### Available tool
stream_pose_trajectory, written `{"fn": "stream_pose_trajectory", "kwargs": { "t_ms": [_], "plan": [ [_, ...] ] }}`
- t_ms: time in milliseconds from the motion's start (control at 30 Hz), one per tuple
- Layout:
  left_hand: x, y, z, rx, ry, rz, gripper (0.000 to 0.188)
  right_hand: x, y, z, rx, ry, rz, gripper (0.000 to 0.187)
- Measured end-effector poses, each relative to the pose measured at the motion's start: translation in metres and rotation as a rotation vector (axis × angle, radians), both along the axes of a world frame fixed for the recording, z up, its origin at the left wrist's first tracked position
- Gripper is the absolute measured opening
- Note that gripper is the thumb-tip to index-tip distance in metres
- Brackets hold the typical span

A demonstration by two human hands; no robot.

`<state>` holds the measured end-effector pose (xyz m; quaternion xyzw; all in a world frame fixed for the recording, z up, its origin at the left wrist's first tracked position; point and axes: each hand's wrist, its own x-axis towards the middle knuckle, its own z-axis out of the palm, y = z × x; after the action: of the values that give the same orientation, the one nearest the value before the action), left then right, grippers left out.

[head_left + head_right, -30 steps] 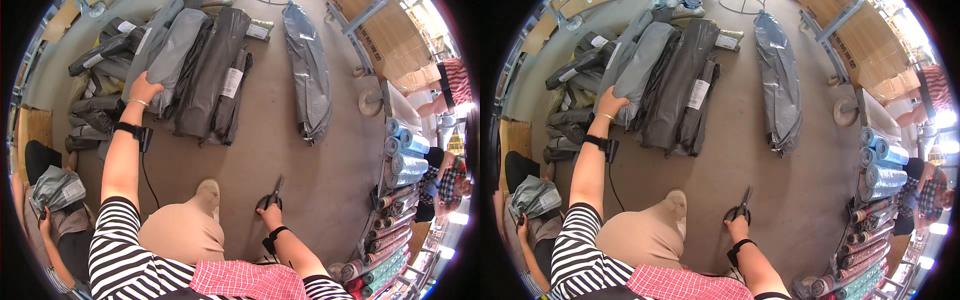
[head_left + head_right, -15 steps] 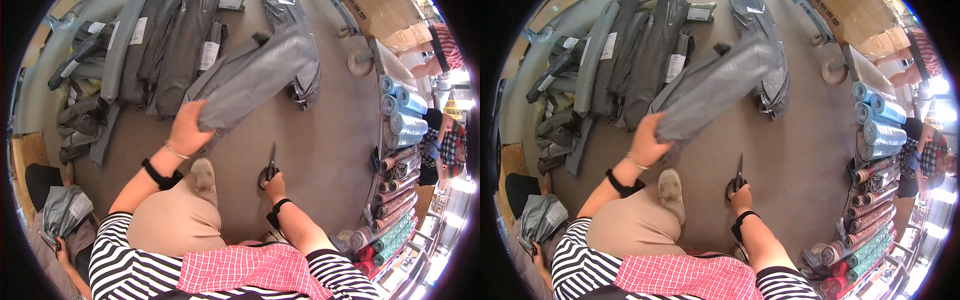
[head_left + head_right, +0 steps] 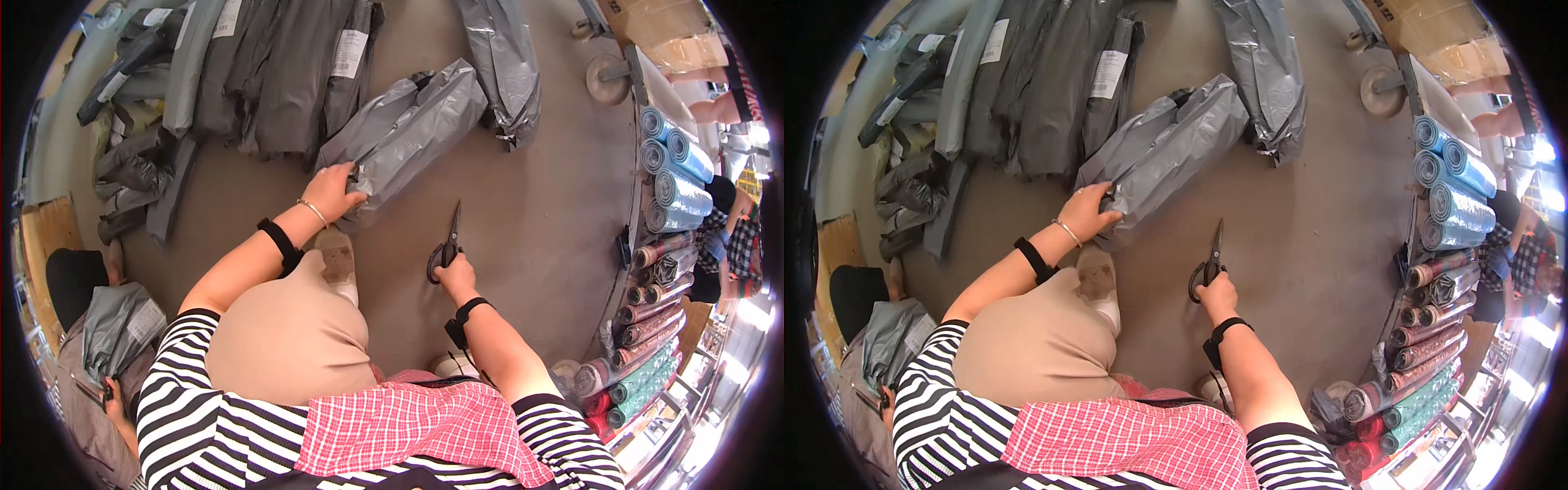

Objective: Opening grey plastic shipping bags using scissors and extracting rolls of wrap.

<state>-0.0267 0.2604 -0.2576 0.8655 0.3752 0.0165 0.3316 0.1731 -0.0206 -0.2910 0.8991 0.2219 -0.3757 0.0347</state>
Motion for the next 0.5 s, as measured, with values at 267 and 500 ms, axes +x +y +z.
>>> {"fn": "stream_pose_trajectory", "kwargs": {
  "t_ms": [267, 500],
  "plan": [
    [0.011, 0.02, -0.007, -0.161, 0.152, 0.012, 0.034, 0.001, -0.001, 0.006, 0.216, 0.427, -0.23, 0.029],
    [0.013, 0.008, -0.004, -0.251, -0.018, 0.063, 0.021, -0.023, 0.022, 0.049, 0.508, 0.746, -0.483, 0.028]
  ]
}}
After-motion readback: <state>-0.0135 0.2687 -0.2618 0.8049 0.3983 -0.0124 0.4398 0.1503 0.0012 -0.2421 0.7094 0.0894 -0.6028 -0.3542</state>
